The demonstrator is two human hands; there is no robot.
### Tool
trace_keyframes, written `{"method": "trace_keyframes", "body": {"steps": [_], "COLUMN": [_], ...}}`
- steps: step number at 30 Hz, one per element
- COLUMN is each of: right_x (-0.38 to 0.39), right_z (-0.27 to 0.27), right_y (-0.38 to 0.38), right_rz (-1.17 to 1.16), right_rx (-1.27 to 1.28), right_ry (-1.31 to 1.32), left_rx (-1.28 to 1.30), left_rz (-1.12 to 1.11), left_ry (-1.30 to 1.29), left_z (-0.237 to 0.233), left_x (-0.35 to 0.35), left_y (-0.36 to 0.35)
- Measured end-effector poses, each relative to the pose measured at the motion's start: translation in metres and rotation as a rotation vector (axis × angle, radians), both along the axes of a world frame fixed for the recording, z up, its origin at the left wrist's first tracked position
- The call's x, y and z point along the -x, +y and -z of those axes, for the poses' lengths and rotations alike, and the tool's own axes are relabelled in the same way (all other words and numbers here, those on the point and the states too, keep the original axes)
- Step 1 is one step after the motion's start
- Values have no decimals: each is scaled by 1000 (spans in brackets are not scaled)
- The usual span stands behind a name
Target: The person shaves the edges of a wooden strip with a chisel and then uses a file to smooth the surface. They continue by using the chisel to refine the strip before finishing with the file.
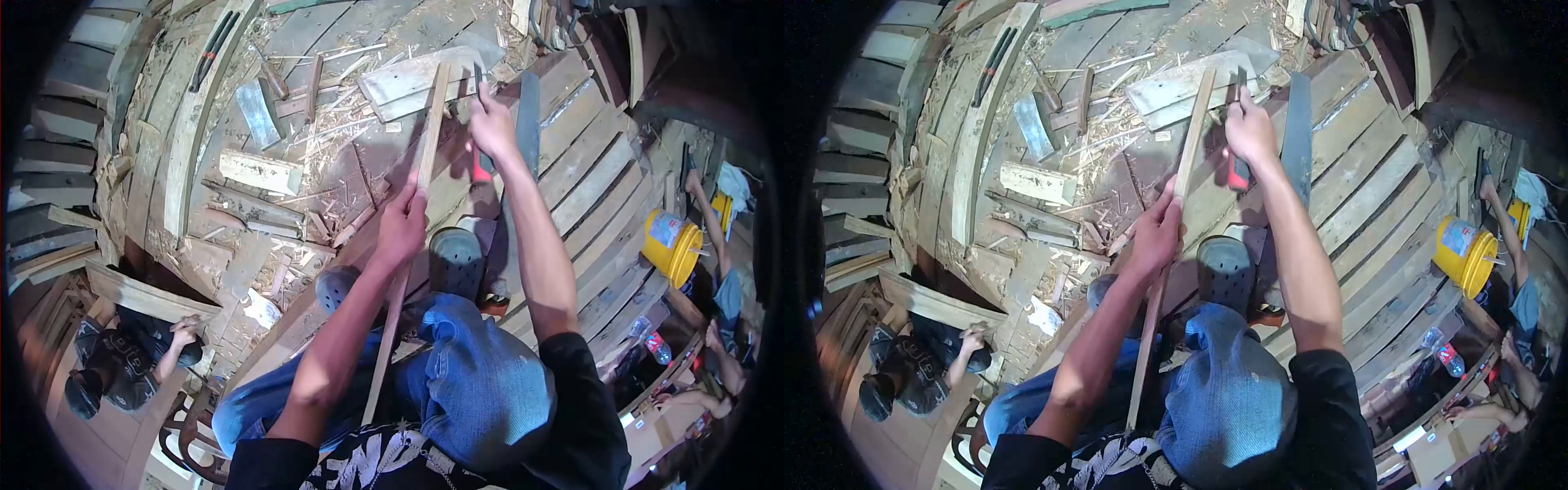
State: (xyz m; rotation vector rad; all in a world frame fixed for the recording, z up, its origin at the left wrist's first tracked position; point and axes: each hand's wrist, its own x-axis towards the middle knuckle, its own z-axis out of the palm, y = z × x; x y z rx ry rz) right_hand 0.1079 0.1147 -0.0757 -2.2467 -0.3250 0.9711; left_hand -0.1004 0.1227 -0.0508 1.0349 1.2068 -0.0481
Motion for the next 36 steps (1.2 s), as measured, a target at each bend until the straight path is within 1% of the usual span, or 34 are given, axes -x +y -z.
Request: {"method": "trace_keyframes", "body": {"steps": [1,4,6,9,11,13,14,15,17,19,21,23,25,27,29,31,35,36], "right_x": [8,43,68,96,106,115,118,121,127,125,120,114,103,91,87,83,86,86], "right_z": [-7,-34,-55,-70,-80,-78,-81,-77,-65,-61,-49,-44,-47,-59,-52,-54,-39,-36], "right_y": [-10,-32,-40,-50,-53,-61,-64,-69,-81,-76,-67,-54,-39,-26,-21,-17,-13,-11], "right_rz": [-6,-94,-66,-71,-105,-176,-140,-138,-289,-295,-253,-214,-167,-115,-132,-146,-146,-155], "right_rx": [-48,-57,-48,-47,-5,-54,-34,-37,-21,-22,-98,-89,-80,19,16,9,-42,-57], "right_ry": [78,136,247,352,322,189,246,244,58,58,40,59,76,228,193,273,199,172], "left_rx": [20,85,120,169,185,211,211,215,221,54,64,72,24,24,22,-88,-142,-250], "left_rz": [-5,-14,-33,-56,-63,-95,-93,-94,-98,-28,-18,-6,28,54,80,48,97,108], "left_ry": [15,-4,-40,-98,-117,-163,-161,-164,-169,-154,-150,-145,-160,-110,-62,-131,-160,-184], "left_z": [-1,-6,-11,-8,-5,-3,-3,-3,0,5,6,8,11,4,4,11,24,31], "left_x": [0,0,0,2,3,3,4,4,4,3,6,8,6,5,3,1,2,1], "left_y": [0,3,5,7,6,6,6,6,4,2,1,1,1,3,5,5,10,11]}}
